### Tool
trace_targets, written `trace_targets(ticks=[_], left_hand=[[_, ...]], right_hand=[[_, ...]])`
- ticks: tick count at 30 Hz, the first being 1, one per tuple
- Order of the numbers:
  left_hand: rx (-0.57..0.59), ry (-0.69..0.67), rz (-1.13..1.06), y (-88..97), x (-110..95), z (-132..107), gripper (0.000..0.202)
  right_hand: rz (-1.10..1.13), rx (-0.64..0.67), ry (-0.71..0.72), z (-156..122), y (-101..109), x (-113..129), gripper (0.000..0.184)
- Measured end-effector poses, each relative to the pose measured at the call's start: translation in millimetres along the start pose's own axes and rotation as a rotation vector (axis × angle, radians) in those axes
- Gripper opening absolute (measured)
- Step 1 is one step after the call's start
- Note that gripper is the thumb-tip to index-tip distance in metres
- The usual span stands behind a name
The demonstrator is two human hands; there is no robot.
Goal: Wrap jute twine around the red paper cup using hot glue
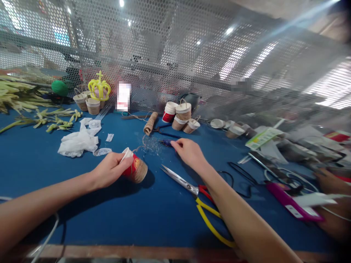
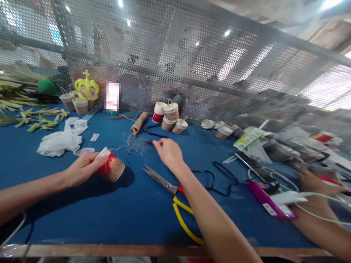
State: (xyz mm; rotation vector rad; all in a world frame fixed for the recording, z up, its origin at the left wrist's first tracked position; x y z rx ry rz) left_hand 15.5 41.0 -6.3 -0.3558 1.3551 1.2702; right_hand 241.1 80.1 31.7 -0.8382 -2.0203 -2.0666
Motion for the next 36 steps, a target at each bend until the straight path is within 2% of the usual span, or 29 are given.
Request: trace_targets(ticks=[2, 4, 7, 9, 11, 14, 16, 20, 23, 27, 36], left_hand=[[0.008, -0.027, 0.036, -0.6, -3.7, -1.1, 0.041], [0.008, -0.083, 0.087, -0.9, -10.0, -2.3, 0.040], [0.013, -0.201, 0.176, -1.8, -21.7, -4.5, 0.039], [0.041, -0.271, 0.214, -3.6, -27.6, -6.0, 0.038], [0.086, -0.303, 0.209, -6.0, -29.8, -6.9, 0.037], [0.048, -0.268, 0.210, -3.6, -28.3, -6.3, 0.037], [0.034, -0.167, 0.102, -2.9, -24.2, -4.6, 0.038], [-0.009, 0.105, -0.256, -4.9, -14.1, -1.5, 0.036], [-0.026, 0.214, -0.414, -8.2, -9.6, 0.2, 0.032], [-0.032, 0.256, -0.453, -10.2, -6.6, 0.7, 0.034], [0.018, 0.230, -0.378, -11.1, -7.3, 1.9, 0.035]], right_hand=[[0.049, 0.174, 0.094, -25.3, -10.6, 23.2, 0.037], [0.207, 0.434, 0.197, -50.8, -25.5, 45.5, 0.045], [0.472, 0.658, 0.282, -75.7, -39.3, 68.6, 0.050], [0.628, 0.706, 0.266, -81.3, -44.7, 75.7, 0.040], [0.785, 0.635, 0.219, -79.8, -45.0, 77.3, 0.028], [0.945, 0.466, 0.191, -74.8, -40.6, 74.0, 0.013], [0.964, 0.381, 0.215, -72.7, -37.1, 70.3, 0.012], [0.942, 0.228, 0.264, -70.4, -28.5, 58.7, 0.015], [0.914, 0.167, 0.286, -70.9, -23.7, 52.9, 0.017], [0.803, 0.091, 0.314, -74.5, -18.0, 53.0, 0.018], [0.674, 0.039, 0.354, -83.4, -12.6, 57.0, 0.020]])
Point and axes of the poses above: each hand's wrist, its own z-axis towards the middle knuckle, its own y-axis out of the back of the hand, x = y × z, the point moved 5 cm from there along z, towards the middle knuckle, and after that the axes turned 12 degrees about -y, right-handed, at the moved point
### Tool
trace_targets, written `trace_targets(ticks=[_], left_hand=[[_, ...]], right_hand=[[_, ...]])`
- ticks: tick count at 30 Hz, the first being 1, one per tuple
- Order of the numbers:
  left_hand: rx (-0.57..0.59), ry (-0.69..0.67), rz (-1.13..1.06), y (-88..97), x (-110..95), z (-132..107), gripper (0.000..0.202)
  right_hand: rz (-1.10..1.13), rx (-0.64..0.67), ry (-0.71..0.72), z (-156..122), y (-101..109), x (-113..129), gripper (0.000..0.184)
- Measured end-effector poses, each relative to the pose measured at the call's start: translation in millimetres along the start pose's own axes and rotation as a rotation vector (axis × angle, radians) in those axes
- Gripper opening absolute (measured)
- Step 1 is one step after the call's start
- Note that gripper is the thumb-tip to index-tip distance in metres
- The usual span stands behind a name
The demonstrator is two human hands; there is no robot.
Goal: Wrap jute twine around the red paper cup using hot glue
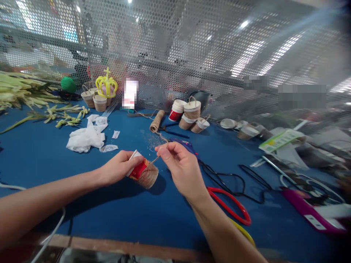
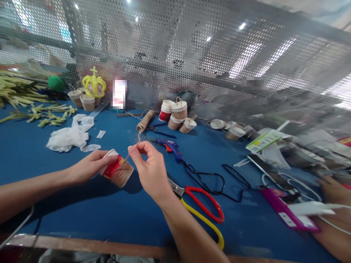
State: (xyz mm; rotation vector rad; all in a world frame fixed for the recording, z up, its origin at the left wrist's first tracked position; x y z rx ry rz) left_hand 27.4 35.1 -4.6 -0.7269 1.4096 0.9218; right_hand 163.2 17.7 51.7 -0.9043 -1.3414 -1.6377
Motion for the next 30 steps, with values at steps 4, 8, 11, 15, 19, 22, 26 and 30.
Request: trace_targets(ticks=[4, 8, 11, 15, 19, 22, 26, 30], left_hand=[[0.020, -0.026, 0.041, -1.7, -3.3, -2.7, 0.033], [0.036, -0.057, 0.021, -3.8, -7.1, -5.6, 0.034], [0.053, -0.061, -0.014, -5.0, -6.6, -6.3, 0.035], [0.050, -0.069, -0.044, -5.0, -6.0, -6.9, 0.034], [0.051, -0.076, -0.074, -4.7, -6.4, -8.3, 0.033], [0.054, -0.076, -0.077, -4.2, -5.4, -8.9, 0.034], [0.056, -0.097, -0.068, -4.2, -5.3, -9.7, 0.035], [0.045, -0.114, -0.040, -3.6, -6.1, -10.8, 0.035]], right_hand=[[-0.052, -0.014, -0.036, 3.0, -1.1, -4.1, 0.018], [-0.087, -0.017, -0.062, 6.7, -2.7, -10.1, 0.018], [-0.100, -0.006, -0.067, 7.7, -3.3, -12.9, 0.018], [-0.111, 0.010, -0.073, 8.4, -4.0, -15.5, 0.020], [-0.128, 0.030, -0.091, 10.1, -5.8, -18.2, 0.021], [-0.149, 0.047, -0.102, 10.2, -7.1, -19.1, 0.021], [-0.181, 0.077, -0.113, 8.8, -9.6, -19.3, 0.022], [-0.205, 0.103, -0.127, 7.7, -12.5, -19.5, 0.022]])
Point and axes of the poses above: each hand's wrist, its own z-axis towards the middle knuckle, its own y-axis out of the back of the hand, x = y × z, the point moved 5 cm from there along z, towards the middle knuckle, and after that the axes turned 12 degrees about -y, right-handed, at the moved point
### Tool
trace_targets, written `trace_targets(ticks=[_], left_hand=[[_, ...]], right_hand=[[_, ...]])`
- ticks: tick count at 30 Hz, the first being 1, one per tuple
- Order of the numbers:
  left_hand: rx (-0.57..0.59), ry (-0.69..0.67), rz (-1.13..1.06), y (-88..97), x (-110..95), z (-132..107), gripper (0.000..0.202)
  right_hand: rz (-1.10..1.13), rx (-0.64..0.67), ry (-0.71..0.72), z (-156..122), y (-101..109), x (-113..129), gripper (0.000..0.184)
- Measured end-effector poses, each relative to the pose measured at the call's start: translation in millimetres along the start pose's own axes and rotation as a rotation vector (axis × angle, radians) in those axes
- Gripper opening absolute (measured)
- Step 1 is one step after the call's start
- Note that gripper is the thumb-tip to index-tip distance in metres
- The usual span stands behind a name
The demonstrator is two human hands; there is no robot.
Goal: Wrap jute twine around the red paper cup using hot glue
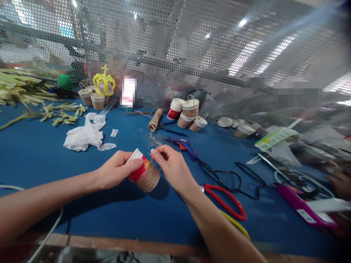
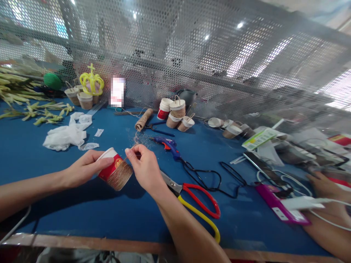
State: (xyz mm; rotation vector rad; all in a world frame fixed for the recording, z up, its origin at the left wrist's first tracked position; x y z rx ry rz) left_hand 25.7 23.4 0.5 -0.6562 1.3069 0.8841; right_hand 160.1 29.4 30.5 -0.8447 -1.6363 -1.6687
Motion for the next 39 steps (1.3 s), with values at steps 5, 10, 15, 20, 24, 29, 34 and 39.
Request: trace_targets(ticks=[5, 10, 15, 20, 24, 29, 34, 39], left_hand=[[0.004, -0.012, 0.025, 0.7, -0.1, -1.1, 0.036], [-0.030, 0.014, -0.050, -0.4, 1.3, -1.1, 0.034], [-0.217, 0.063, -0.204, 3.6, 2.1, 2.6, 0.031], [-0.309, -0.001, -0.275, 8.4, 0.7, 8.1, 0.033], [-0.295, -0.025, -0.225, 9.5, 1.2, 8.0, 0.036], [-0.277, -0.044, -0.094, 10.0, -0.4, 6.2, 0.037], [-0.236, -0.056, 0.018, 8.9, -2.8, 5.3, 0.037], [-0.209, -0.071, 0.098, 8.2, -4.5, 4.3, 0.036]], right_hand=[[-0.023, 0.025, 0.000, -1.2, -3.1, 1.2, 0.021], [-0.058, 0.066, 0.000, 1.1, -6.6, 0.9, 0.023], [-0.062, -0.121, -0.015, 4.7, 5.0, -5.2, 0.030], [-0.035, -0.146, 0.099, -6.9, 3.2, 4.8, 0.022], [-0.054, -0.152, 0.176, -14.5, -4.4, 10.6, 0.021], [-0.050, -0.180, 0.168, -14.5, -6.4, 5.8, 0.025], [-0.064, -0.189, 0.161, -14.5, -7.7, 4.2, 0.024], [-0.065, -0.204, 0.153, -15.5, -7.9, 5.6, 0.024]])
Point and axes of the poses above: each hand's wrist, its own z-axis towards the middle knuckle, its own y-axis out of the back of the hand, x = y × z, the point moved 5 cm from there along z, towards the middle knuckle, and after that the axes turned 12 degrees about -y, right-handed, at the moved point
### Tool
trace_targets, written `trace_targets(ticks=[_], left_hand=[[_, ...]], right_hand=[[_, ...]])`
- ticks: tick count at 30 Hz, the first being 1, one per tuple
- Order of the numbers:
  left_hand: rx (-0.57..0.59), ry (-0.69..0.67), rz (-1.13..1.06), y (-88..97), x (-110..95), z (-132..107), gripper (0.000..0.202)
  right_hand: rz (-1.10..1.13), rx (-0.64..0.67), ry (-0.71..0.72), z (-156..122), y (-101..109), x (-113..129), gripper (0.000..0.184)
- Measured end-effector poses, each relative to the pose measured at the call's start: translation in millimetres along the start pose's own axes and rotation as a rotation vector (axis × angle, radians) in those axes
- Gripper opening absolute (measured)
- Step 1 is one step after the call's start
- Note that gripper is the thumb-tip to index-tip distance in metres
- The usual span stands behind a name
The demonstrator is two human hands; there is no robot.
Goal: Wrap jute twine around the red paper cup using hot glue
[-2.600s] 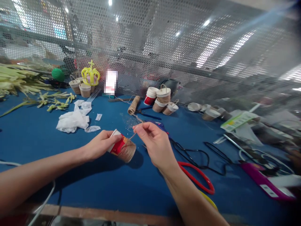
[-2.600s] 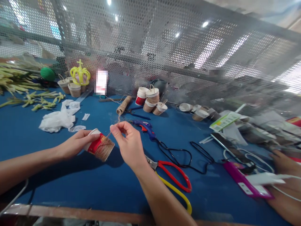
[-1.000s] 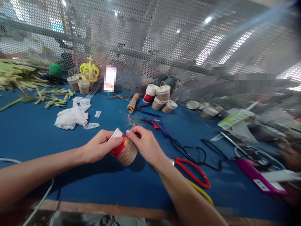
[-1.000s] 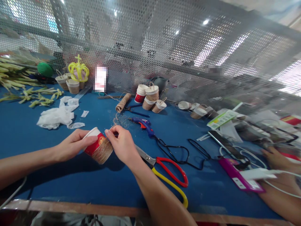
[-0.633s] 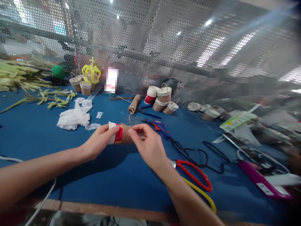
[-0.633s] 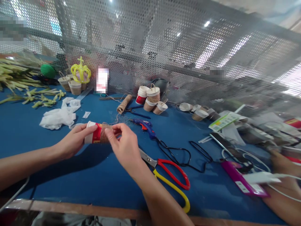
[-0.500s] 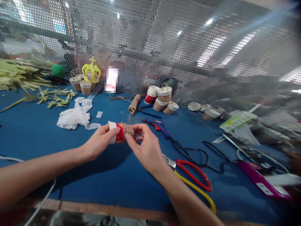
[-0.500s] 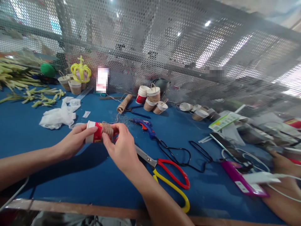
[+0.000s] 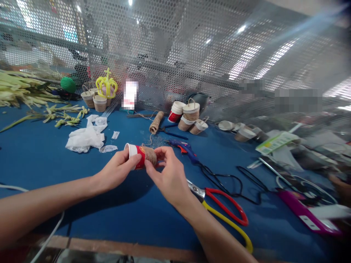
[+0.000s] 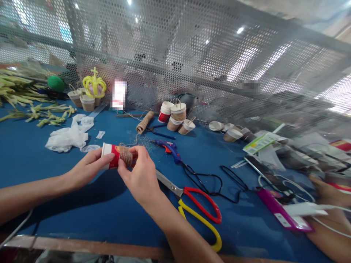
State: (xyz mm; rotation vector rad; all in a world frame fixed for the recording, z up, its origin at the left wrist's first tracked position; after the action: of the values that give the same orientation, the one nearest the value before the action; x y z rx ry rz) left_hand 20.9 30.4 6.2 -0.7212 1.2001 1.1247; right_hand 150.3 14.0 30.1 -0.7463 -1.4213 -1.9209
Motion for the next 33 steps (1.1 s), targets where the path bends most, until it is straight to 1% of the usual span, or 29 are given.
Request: trace_targets(ticks=[15, 22, 27, 33], left_hand=[[0.006, -0.034, 0.042, 0.2, 0.5, -0.3, 0.034], [0.014, -0.038, 0.008, 0.9, 1.0, -0.2, 0.037], [0.029, -0.075, -0.003, -0.4, -1.6, -1.8, 0.036], [0.031, -0.104, 0.041, -0.2, -1.5, -2.0, 0.036]], right_hand=[[-0.013, -0.005, 0.004, -0.1, -1.1, -0.1, 0.024], [0.024, 0.023, 0.016, -2.5, 1.0, 1.1, 0.026], [0.005, -0.012, 0.027, -3.2, 1.8, 1.6, 0.026], [0.016, -0.018, -0.007, -2.9, 2.0, 2.0, 0.026]])
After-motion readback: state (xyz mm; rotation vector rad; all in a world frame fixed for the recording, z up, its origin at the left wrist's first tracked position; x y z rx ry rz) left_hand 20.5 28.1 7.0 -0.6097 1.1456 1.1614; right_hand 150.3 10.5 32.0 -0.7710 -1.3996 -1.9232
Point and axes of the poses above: each hand's wrist, its own z-axis towards the middle knuckle, its own y-axis out of the back of the hand, x = y × z, the point moved 5 cm from there along z, towards the middle knuckle, and after that the axes turned 12 degrees about -y, right-handed, at the moved point
